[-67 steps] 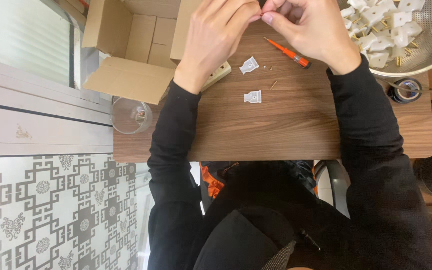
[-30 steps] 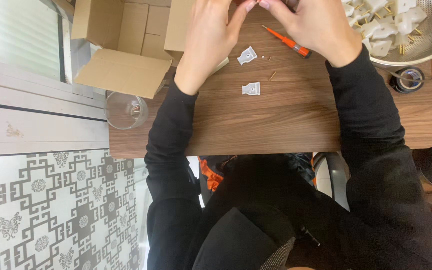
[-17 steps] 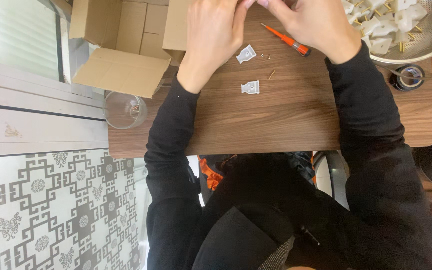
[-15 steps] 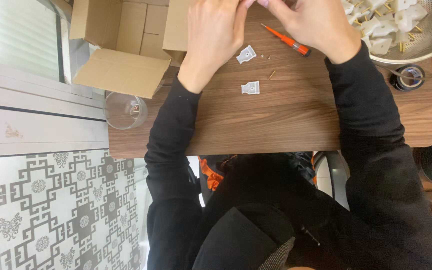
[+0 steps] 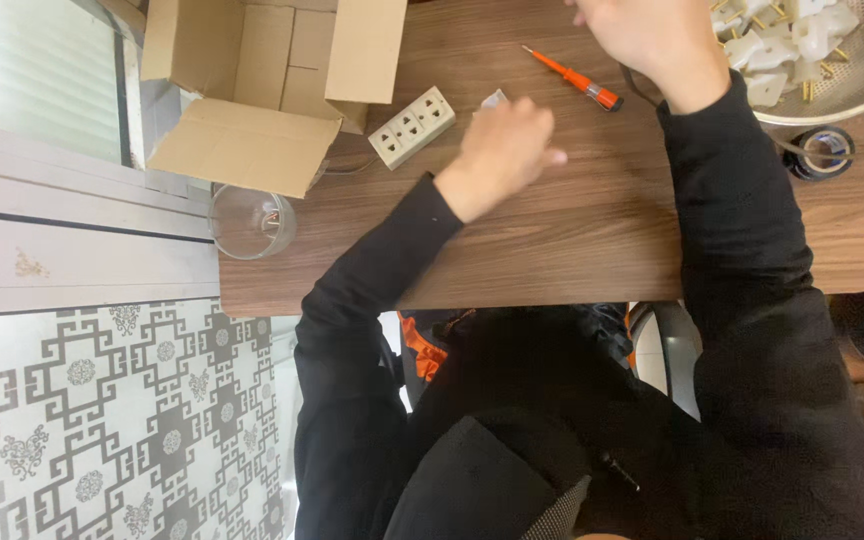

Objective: The person assembles small hardware components by hand, inserting a metal pin into a plastic component and tightening it with a screwdriver.

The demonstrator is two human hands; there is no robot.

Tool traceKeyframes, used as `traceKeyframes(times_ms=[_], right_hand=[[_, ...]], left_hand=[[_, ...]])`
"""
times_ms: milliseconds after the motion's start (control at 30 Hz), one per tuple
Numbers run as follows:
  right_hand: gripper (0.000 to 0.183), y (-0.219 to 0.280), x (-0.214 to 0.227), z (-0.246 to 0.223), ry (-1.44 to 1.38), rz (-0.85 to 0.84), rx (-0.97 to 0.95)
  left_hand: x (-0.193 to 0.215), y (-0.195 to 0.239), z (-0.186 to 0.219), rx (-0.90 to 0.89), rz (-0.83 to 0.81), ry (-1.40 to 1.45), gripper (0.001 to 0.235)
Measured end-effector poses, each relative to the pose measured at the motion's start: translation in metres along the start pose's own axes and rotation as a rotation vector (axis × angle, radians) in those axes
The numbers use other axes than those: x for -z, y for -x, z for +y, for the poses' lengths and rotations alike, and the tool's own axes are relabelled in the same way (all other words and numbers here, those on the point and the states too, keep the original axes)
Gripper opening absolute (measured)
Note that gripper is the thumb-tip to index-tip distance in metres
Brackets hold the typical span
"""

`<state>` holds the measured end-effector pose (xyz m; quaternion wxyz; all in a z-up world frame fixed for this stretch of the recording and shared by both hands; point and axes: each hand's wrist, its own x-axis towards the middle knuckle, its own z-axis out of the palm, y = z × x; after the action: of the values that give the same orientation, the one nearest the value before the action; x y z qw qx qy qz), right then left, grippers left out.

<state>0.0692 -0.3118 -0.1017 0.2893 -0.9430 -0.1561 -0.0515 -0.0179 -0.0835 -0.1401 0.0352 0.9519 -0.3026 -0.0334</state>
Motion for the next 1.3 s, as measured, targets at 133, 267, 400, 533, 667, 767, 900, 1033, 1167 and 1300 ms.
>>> traceKeyframes(times_ms=[133,267,400,533,667,767,900,1033,1167,1300], right_hand=[[0.033,0.000,-0.003,0.005,-0.009,-0.026,-0.009],[0.034,0.001,0.005,-0.006,-0.009,-0.045,0.010],[0.039,0.008,0.025,-0.042,-0.056,-0.027,-0.038],[0.052,0.013,0.035,-0.067,-0.134,0.002,-0.039],[0.036,0.011,0.035,-0.083,-0.179,-0.016,-0.006],[0.009,0.011,0.038,-0.101,-0.324,-0.128,0.094],[0.007,0.008,0.030,-0.113,-0.091,-0.329,0.275],[0.017,0.006,0.006,-0.123,-0.006,-0.654,0.258],[0.007,0.009,-0.025,-0.108,0.010,-0.658,0.365],[0.007,0.008,-0.035,-0.098,0.081,-0.643,0.395]], left_hand=[[-0.034,-0.006,-0.002,-0.145,0.084,0.121,0.029],[-0.063,-0.014,0.008,-0.071,0.124,-0.027,0.020],[-0.027,-0.005,0.005,-0.097,0.006,0.031,0.020],[0.077,0.019,-0.019,-0.260,0.077,0.548,0.017],[0.159,0.054,-0.054,-0.231,0.319,0.805,0.020],[0.177,0.062,-0.077,-0.133,0.437,0.964,0.007],[0.188,0.067,-0.078,-0.053,0.665,0.886,0.014],[0.188,0.065,-0.075,-0.128,0.721,0.786,0.024],[0.190,0.066,-0.069,-0.147,0.727,0.829,0.010],[0.188,0.064,-0.069,-0.131,0.718,0.866,0.014]])
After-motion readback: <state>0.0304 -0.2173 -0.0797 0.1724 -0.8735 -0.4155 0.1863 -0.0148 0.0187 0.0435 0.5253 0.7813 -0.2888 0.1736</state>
